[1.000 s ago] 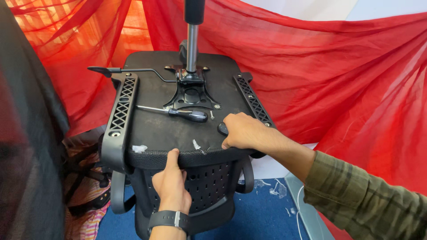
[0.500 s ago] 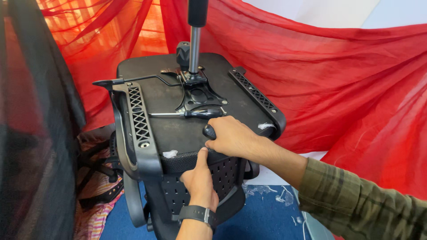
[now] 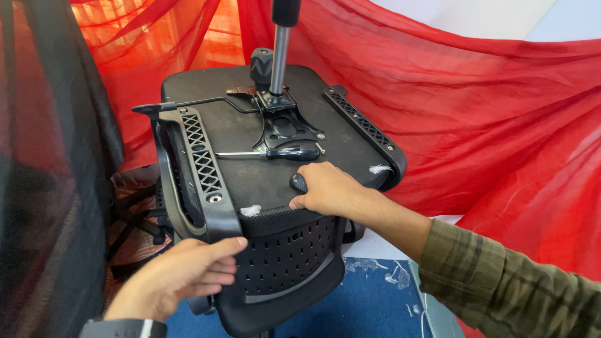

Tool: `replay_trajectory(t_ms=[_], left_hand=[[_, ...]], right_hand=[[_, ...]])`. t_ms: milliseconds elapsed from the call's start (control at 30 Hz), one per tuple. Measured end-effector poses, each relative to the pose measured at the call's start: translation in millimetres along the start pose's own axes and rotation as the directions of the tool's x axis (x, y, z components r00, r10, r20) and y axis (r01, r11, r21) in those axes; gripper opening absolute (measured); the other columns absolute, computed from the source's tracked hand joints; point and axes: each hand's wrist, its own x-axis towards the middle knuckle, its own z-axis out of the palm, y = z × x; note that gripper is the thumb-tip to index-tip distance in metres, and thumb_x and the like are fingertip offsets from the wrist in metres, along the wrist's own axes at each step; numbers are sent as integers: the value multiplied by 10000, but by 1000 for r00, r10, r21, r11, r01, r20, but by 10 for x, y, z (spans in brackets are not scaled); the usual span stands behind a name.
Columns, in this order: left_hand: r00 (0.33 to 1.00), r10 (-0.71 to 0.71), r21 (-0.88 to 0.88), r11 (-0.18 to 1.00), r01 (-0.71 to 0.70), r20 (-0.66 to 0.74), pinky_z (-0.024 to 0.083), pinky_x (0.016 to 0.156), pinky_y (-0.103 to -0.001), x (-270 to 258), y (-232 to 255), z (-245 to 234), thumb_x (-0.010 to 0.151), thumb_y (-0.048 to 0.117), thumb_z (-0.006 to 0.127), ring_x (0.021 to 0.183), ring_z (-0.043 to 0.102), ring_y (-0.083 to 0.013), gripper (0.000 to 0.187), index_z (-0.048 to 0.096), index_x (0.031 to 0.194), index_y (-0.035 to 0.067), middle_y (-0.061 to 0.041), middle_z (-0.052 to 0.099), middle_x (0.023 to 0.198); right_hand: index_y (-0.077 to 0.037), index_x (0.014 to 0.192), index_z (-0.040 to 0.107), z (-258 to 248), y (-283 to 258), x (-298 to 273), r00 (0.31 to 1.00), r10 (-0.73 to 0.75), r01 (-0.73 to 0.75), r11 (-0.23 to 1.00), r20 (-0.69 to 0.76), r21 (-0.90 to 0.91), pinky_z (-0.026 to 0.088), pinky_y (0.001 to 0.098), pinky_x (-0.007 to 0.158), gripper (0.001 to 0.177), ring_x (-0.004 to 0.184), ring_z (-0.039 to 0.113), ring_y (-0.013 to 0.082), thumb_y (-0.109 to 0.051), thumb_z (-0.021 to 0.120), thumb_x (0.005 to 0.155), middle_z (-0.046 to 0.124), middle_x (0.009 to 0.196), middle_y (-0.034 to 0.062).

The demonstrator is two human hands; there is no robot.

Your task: The person uses a screwdriver to fasten screws into the underside of an overturned office chair, securing the armrests to the seat. The person works methodically, tightening each screw in turn while stabilizing the chair with the other hand.

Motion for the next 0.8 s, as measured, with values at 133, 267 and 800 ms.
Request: replay_trajectory(t_ms=[133, 267, 800], left_hand=[[984, -8, 132, 991, 32, -176, 559, 803, -330, 63, 165, -276, 754, 707, 681, 857, 725, -213, 770, 752, 988, -24, -122, 757, 891], [971, 135, -33, 989, -144, -196, 407, 668, -313, 273, 202, -266, 805, 750, 712, 702, 447, -154, 777, 700, 942, -15, -41, 525, 769], [908, 309, -458, 788, -411, -283, 288, 1171, -376, 302, 222, -72, 838, 520, 705, 1376, 512, -227, 766, 617, 1359, -36, -117, 660, 1422]], right_hand=[[-38, 1214, 641, -1, -32, 23, 1000, 14, -13, 999, 27, -45, 546, 464, 919, 610, 1122, 672, 357, -419, 831, 776, 697, 1168, 190], [-44, 1222, 638, -7, -60, 14, 997, 57, -55, 998, 59, -40, 553, 462, 923, 592, 1127, 680, 344, -404, 821, 789, 698, 1178, 181], [-39, 1217, 637, 18, -12, -57, 999, 49, -49, 997, 16, -53, 536, 469, 945, 584, 1160, 653, 356, -398, 816, 793, 680, 1212, 182]])
